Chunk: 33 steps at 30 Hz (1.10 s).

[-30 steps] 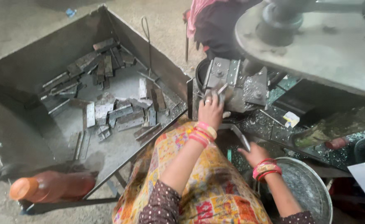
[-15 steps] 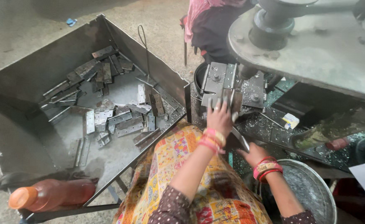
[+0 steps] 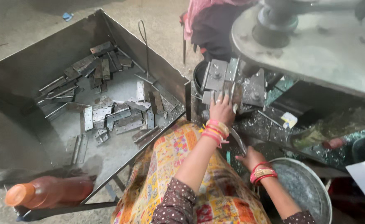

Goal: The person places metal pieces onto a machine one at a time to have holes punched, then moves them to a bin.

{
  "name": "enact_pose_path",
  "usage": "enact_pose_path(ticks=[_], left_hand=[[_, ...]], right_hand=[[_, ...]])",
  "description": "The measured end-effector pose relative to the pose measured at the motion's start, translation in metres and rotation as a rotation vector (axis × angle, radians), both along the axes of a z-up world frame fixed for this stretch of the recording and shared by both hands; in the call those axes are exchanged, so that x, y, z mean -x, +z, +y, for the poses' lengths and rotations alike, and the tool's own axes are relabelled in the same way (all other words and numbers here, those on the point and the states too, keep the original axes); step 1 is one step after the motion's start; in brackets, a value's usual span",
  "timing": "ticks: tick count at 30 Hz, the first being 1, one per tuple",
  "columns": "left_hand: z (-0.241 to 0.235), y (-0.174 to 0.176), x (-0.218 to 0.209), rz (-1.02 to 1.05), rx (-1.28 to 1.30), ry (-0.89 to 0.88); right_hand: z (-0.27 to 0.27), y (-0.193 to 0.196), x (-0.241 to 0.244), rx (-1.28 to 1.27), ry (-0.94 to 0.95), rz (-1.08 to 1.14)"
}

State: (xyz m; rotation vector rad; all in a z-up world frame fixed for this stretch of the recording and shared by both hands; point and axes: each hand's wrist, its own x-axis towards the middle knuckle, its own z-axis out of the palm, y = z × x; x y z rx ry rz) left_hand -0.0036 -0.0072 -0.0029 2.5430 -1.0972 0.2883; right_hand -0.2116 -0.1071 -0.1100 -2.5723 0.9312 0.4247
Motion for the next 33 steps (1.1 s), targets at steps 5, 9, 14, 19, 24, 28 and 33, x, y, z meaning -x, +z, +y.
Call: enact_pose_path(ticks=[5, 9, 14, 19, 24, 28, 33], left_hand=[[0.008, -0.007, 0.016, -0.082, 0.049, -0.003], [0.001, -0.009, 0.008, 0.039, 0.057, -0.015], [-0.002, -0.014, 0.001, 0.031, 0.028, -0.012], [0.008, -0.006, 0.014, -0.075, 0.079, -0.008], [0.012, 0.005, 0.015, -0.086, -0.005, -0.006], [-0.016, -0.003, -0.013, -0.14, 0.004, 0.043], [-0.026, -0.011, -0.022, -0.039, -0.045, 0.023]], right_hand=[[-0.006, 0.062, -0.029, 0.017, 0.036, 0.102], [0.001, 0.03, -0.008, 0.0, 0.033, -0.017], [0.004, -0.012, 0.008, -0.054, -0.047, -0.106], [-0.007, 0.005, -0.006, -0.036, 0.016, 0.02], [-0.01, 0.05, -0.024, -0.007, 0.088, 0.088], [-0.012, 0.04, -0.016, -0.007, 0.041, 0.064], [0.009, -0.021, 0.014, -0.049, -0.081, -0.015]])
